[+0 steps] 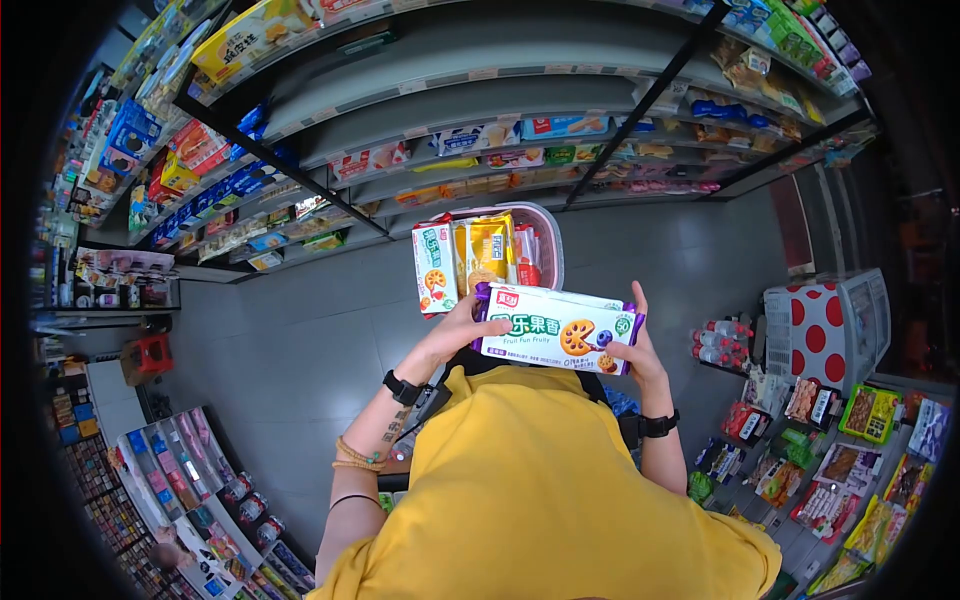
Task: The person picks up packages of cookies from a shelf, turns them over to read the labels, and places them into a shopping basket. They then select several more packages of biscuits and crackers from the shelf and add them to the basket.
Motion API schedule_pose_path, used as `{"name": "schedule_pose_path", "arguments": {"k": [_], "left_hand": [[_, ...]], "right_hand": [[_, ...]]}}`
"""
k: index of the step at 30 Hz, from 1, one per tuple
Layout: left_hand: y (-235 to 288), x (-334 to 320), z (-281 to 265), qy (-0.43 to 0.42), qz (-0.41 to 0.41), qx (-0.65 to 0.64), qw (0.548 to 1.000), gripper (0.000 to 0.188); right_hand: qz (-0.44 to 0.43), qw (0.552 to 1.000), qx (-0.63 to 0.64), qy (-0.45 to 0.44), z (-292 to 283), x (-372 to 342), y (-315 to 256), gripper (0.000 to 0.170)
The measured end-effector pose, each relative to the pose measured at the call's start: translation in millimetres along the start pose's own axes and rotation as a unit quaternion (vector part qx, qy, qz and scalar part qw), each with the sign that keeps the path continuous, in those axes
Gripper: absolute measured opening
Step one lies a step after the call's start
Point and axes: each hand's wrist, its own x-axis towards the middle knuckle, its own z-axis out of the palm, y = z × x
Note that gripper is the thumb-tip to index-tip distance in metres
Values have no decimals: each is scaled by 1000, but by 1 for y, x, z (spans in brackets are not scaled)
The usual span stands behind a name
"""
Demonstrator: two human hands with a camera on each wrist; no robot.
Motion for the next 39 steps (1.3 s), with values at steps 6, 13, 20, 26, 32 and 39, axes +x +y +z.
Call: {"name": "schedule_pose_path", "arguments": {"k": [6, 13, 20, 26, 32, 39], "left_hand": [[11, 50, 76, 93, 35, -90, 991, 82], [3, 127, 190, 159, 55, -99, 981, 82], [-1, 184, 253, 172, 58, -89, 979, 87], [6, 207, 281, 202, 22, 13, 979, 82], [-34, 196, 281, 219, 41, -2, 975, 80], [-35, 148, 282, 216, 48, -120, 968, 82]], "right_hand": [[27, 999, -15, -16, -93, 41, -24, 106], [117, 989, -12, -87, -236, 65, -75, 68], [121, 985, -27, -118, -316, 70, -110, 62], [142, 987, 9, -77, -338, 54, -102, 50], [175, 981, 5, -84, -337, 43, -88, 53], [191, 972, -43, -128, -302, 41, -85, 55]]}}
